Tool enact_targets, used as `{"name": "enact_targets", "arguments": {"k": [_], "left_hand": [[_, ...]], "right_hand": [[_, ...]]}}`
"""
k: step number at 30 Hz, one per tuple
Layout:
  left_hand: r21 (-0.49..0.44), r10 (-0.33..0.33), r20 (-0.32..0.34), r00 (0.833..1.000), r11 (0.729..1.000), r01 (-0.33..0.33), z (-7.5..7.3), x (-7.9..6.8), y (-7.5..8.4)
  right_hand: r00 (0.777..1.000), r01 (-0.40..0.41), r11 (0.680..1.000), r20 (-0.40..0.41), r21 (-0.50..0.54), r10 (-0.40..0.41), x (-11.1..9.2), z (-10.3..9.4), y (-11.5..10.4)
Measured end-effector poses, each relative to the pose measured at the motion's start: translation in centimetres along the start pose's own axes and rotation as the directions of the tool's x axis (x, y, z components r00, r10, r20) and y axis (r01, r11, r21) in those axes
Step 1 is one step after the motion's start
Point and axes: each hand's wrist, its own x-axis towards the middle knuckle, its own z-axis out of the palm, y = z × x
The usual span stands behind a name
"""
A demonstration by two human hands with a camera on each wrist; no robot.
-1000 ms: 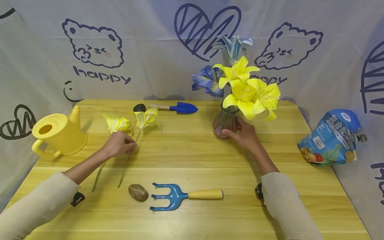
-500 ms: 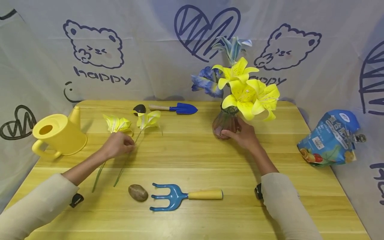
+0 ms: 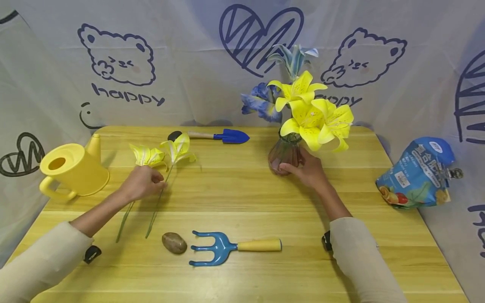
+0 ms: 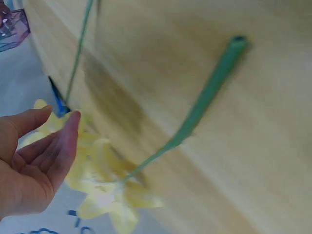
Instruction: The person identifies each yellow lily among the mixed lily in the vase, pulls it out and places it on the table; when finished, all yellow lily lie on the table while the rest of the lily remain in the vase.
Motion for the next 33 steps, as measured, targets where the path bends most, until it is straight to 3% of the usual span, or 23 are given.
{"name": "enact_targets", "arguments": {"k": [3, 5, 7, 11, 16, 23, 25, 27, 30, 33], "left_hand": [[0.089, 0.046, -0.075, 0.996, 0.995, -0.04, -0.6, 0.4, 1.3], [0.101, 0.082, -0.109, 0.991, 0.992, -0.071, -1.2, 1.0, 2.7], [0.07, 0.122, -0.132, 0.984, 0.991, -0.114, -1.7, 1.8, 4.4], [-0.083, 0.19, -0.146, 0.971, 0.976, -0.204, -1.7, 4.2, 8.4], [-0.287, 0.239, -0.18, 0.954, 0.915, -0.283, 0.4, 8.4, 13.8], [-0.436, 0.229, -0.289, 0.929, 0.833, -0.341, 4.9, 13.6, 20.1], [-0.408, 0.233, -0.319, 0.919, 0.841, -0.355, 6.1, 14.5, 21.6], [-0.331, 0.242, -0.338, 0.91, 0.874, -0.355, 7.1, 15.1, 22.9], [-0.156, 0.207, -0.352, 0.913, 0.949, -0.275, 8.2, 15.6, 24.5], [-0.045, 0.143, -0.349, 0.926, 0.985, -0.169, 8.8, 15.7, 25.5]], "right_hand": [[1.0, 0.006, 1.0, -0.002, -0.001, -0.006, 0.0, 0.0, 0.0], [1.0, 0.01, 1.0, -0.005, 0.002, -0.01, -0.1, 0.0, -0.1], [1.0, 0.013, 1.0, -0.006, 0.009, -0.013, -0.1, 0.0, -0.1], [1.0, 0.02, 1.0, -0.006, 0.016, -0.02, -0.1, 0.0, 0.0], [1.0, 0.02, 1.0, -0.015, -0.012, -0.02, -0.1, 0.1, 0.0], [1.0, 0.001, 0.999, -0.019, -0.038, -0.002, -0.1, -0.1, 0.1], [1.0, -0.006, 0.999, -0.006, -0.042, 0.005, 0.0, -0.2, 0.1], [1.0, -0.003, 0.999, 0.012, -0.036, 0.004, 0.0, -0.2, 0.2], [1.0, 0.007, 0.999, 0.029, -0.033, -0.006, 0.0, -0.2, 0.3], [0.999, 0.008, 1.0, 0.037, -0.015, -0.007, 0.1, -0.2, 0.3]]}}
